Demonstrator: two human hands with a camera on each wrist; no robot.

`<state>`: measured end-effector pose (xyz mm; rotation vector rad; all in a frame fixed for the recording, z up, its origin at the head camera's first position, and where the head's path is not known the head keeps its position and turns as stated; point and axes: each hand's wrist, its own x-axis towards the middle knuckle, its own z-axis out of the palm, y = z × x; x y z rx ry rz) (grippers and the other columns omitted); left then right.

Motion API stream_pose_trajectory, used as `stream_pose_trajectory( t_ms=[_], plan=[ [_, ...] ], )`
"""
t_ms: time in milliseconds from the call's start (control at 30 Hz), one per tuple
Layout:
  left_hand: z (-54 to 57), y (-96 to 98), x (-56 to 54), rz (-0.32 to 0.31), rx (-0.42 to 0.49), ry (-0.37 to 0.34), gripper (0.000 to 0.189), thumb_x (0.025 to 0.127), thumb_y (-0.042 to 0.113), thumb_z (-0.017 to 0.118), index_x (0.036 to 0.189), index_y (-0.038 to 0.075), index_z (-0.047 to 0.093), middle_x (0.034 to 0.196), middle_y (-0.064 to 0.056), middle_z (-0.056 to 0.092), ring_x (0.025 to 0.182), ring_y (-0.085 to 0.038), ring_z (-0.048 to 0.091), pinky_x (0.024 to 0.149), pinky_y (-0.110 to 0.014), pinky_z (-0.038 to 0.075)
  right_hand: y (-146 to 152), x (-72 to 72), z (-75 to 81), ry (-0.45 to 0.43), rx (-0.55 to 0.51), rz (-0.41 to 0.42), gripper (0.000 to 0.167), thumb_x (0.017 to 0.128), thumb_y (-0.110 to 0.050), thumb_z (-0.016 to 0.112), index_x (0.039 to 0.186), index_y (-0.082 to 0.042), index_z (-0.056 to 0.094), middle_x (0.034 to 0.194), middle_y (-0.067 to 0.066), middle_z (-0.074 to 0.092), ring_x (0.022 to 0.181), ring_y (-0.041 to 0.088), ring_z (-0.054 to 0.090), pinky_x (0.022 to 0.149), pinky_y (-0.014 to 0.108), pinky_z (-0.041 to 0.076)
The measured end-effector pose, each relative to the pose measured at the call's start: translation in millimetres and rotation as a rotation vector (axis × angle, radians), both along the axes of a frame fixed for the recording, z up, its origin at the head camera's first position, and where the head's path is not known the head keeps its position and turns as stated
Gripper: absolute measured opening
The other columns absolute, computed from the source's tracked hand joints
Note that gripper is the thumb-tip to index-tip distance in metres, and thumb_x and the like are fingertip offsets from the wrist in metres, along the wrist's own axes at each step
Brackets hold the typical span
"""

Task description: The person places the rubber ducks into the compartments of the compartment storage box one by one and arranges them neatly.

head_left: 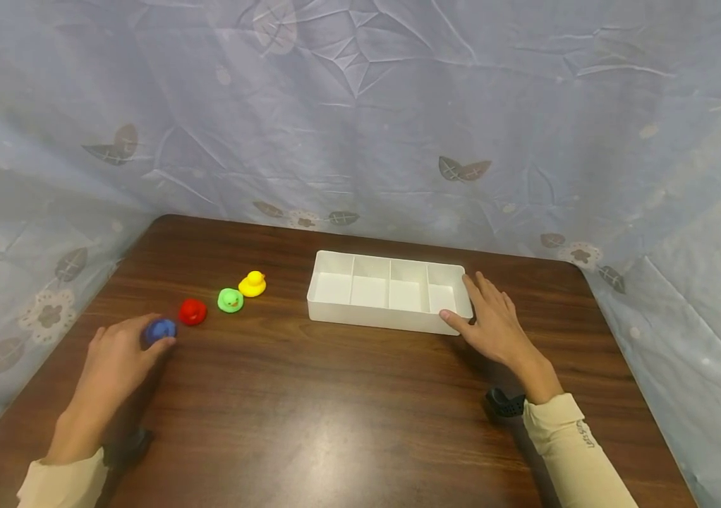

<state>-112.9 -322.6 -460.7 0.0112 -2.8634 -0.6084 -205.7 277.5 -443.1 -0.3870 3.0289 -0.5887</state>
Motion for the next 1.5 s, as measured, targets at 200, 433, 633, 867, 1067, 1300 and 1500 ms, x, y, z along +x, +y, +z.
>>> stream_pose_trajectory(
  t_ms=[200, 433, 633, 867, 1067, 1300, 1500],
  plan=[
    [-2.5, -4.2, 2.5, 0.027, -0.022, 0.0, 0.048, 0.097, 0.021, 0.079, 0.13, -0.011, 0.064, 0.126, -0.043, 0.065, 0.116, -0.069, 0.059, 0.102, -0.084, 0.034, 0.1, 0.4, 0.9, -0.012, -0.009, -0.002, 0.1, 0.102, -0.067, 0.056, 0.171, -0.007, 0.016, 0.177, 0.03, 0.011, 0.163, 0.055, 0.015, 0.127, 0.078, 0.009],
    [-0.9, -5.6, 5.6, 0.027, -0.025, 0.024, 0.046, 0.097, 0.02, 0.079, 0.129, -0.009, 0.065, 0.125, -0.042, 0.066, 0.109, -0.068, 0.061, 0.092, -0.077, 0.043, 1.6, -0.2, -0.2, -0.003, -0.006, -0.001, 0.099, 0.102, -0.067, 0.056, 0.171, -0.007, 0.017, 0.176, 0.03, 0.014, 0.163, 0.054, 0.017, 0.127, 0.078, 0.012],
    [4.0, -5.8, 4.5, 0.015, -0.034, 0.065, 0.044, 0.094, 0.016, 0.081, 0.126, -0.01, 0.066, 0.121, -0.044, 0.067, 0.103, -0.069, 0.061, 0.085, -0.076, 0.046, 0.7, -0.2, -0.3, 0.008, 0.002, -0.003, 0.099, 0.102, -0.068, 0.055, 0.171, -0.008, 0.018, 0.176, 0.031, 0.017, 0.161, 0.055, 0.02, 0.126, 0.08, 0.014],
    [12.4, -4.0, 4.2, 0.023, -0.028, 0.036, 0.047, 0.095, 0.02, 0.081, 0.13, -0.008, 0.065, 0.125, -0.044, 0.064, 0.11, -0.068, 0.06, 0.086, -0.077, 0.047, -1.0, 0.7, -1.5, 0.007, -0.001, -0.006, 0.099, 0.102, -0.069, 0.055, 0.172, -0.01, 0.017, 0.176, 0.03, 0.018, 0.162, 0.053, 0.021, 0.125, 0.08, 0.015],
    [14.7, -0.3, 4.3, 0.033, -0.018, 0.029, 0.048, 0.095, 0.022, 0.082, 0.13, -0.005, 0.065, 0.125, -0.043, 0.065, 0.109, -0.068, 0.06, 0.082, -0.076, 0.047, -0.7, 1.3, -1.1, 0.005, 0.005, -0.012, 0.099, 0.102, -0.068, 0.055, 0.172, -0.01, 0.017, 0.175, 0.031, 0.018, 0.162, 0.053, 0.022, 0.125, 0.079, 0.016],
    [19.3, 7.7, 4.1, 0.058, 0.002, -0.025, 0.05, 0.096, 0.026, 0.081, 0.131, -0.004, 0.062, 0.125, -0.043, 0.065, 0.111, -0.066, 0.06, 0.08, -0.074, 0.048, 0.1, 1.1, 1.0, -0.001, 0.014, -0.018, 0.099, 0.102, -0.069, 0.054, 0.171, -0.009, 0.017, 0.175, 0.032, 0.018, 0.161, 0.054, 0.021, 0.125, 0.079, 0.017],
    [24.2, 13.4, 3.0, 0.039, 0.007, 0.006, 0.048, 0.095, 0.024, 0.082, 0.129, -0.006, 0.062, 0.122, -0.043, 0.066, 0.108, -0.065, 0.062, 0.081, -0.072, 0.049, 0.2, 1.2, 1.7, -0.004, 0.016, -0.02, 0.099, 0.102, -0.07, 0.054, 0.171, -0.009, 0.018, 0.175, 0.032, 0.02, 0.161, 0.053, 0.022, 0.125, 0.079, 0.018]
  ],
)
